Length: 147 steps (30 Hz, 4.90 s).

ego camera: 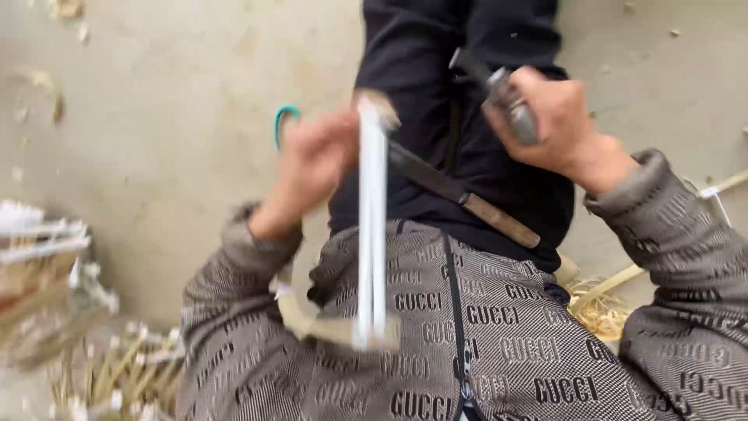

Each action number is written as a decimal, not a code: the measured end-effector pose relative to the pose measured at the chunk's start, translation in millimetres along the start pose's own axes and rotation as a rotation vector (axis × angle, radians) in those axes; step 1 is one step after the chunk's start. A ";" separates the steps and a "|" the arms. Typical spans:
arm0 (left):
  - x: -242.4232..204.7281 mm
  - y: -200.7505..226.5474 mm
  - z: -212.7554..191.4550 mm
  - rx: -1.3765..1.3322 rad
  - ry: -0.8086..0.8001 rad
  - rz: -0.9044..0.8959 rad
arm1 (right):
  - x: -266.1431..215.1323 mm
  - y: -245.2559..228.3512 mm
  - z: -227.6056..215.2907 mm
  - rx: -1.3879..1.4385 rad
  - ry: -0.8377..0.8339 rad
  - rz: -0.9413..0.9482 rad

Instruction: Constructing and binding bamboo frames using a measuring jig, clippers, and a knife.

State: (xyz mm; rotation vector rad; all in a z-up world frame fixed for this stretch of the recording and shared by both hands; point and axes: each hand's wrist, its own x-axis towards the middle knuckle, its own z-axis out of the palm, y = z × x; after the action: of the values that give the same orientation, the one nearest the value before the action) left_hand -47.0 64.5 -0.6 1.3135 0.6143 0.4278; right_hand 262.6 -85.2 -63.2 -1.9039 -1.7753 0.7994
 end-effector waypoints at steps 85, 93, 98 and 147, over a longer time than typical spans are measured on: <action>103.7 9.7 62.2 -0.333 0.017 0.250 | -96.8 -76.6 -75.1 0.923 0.713 0.081; 125.1 -33.0 81.1 -0.495 -0.144 0.077 | -104.1 -123.6 -85.0 0.580 0.593 0.103; 128.0 -33.3 82.1 -0.416 -0.158 0.031 | -101.7 -96.7 -98.0 0.184 0.603 0.299; 190.2 -87.1 100.5 -0.193 -0.066 -0.055 | 89.0 292.2 -125.5 0.184 0.463 0.634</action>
State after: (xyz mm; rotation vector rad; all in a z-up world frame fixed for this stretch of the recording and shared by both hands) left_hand 159.0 86.5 -105.2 1.1201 0.5385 0.3873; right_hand 567.1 -16.0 -170.7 -2.3057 -0.8021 0.6121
